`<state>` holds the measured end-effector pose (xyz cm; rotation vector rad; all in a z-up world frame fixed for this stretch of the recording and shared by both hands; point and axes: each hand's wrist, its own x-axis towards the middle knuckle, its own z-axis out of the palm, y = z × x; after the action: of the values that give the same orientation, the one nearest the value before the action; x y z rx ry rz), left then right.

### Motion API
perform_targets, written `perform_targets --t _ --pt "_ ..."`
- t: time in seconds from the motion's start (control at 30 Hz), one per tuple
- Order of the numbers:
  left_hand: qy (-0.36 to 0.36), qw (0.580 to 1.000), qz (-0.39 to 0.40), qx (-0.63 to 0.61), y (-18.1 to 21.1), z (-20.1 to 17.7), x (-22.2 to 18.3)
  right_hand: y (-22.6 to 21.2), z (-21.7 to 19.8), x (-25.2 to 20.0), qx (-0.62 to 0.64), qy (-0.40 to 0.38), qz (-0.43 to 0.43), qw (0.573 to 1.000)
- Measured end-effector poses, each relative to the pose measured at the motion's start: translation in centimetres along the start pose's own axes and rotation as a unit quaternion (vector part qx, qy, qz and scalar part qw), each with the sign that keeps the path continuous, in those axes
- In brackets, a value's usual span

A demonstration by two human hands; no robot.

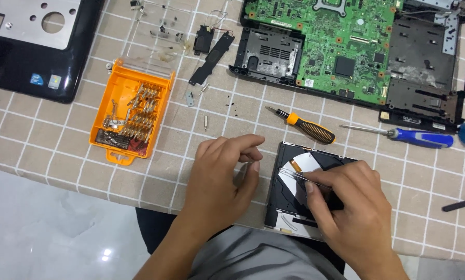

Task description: Disassembling an optical disk drive from a laptop using precision tools like a screwdriver and tweezers.

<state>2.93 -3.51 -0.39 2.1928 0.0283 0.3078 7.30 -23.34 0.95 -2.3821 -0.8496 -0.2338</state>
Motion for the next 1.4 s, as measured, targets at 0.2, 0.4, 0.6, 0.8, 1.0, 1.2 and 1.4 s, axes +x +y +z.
perform_targets --t 0.2,0.4,0.6,0.8,1.0,1.2,1.4 --pt "0.003 1.0 0.018 0.015 0.1 0.0 0.0 0.2 0.1 -0.1 0.001 -0.005 -0.006 1.0" --pt "0.001 0.999 0.03 0.023 0.0 0.1 0.0 0.4 0.2 0.0 0.001 -0.019 -0.004 1.0" --pt "0.004 0.998 0.058 0.039 -0.3 0.2 -0.1 0.2 0.1 0.3 -0.013 -0.02 -0.027 0.999" --pt "0.012 0.99 0.117 0.074 -0.2 0.2 0.0 -0.4 -0.3 0.8 -0.087 -0.026 -0.066 0.994" --pt "-0.003 0.983 0.149 0.109 -0.2 0.3 -0.2 -0.5 -0.7 1.3 -0.114 -0.045 -0.105 0.987" --pt "-0.014 0.991 0.111 0.08 -0.3 0.2 -0.1 0.6 -0.1 0.3 -0.011 -0.02 -0.06 0.998" --pt "-0.036 0.995 0.054 0.075 0.3 0.0 0.3 0.1 -0.3 0.0 0.042 0.0 0.048 0.998"
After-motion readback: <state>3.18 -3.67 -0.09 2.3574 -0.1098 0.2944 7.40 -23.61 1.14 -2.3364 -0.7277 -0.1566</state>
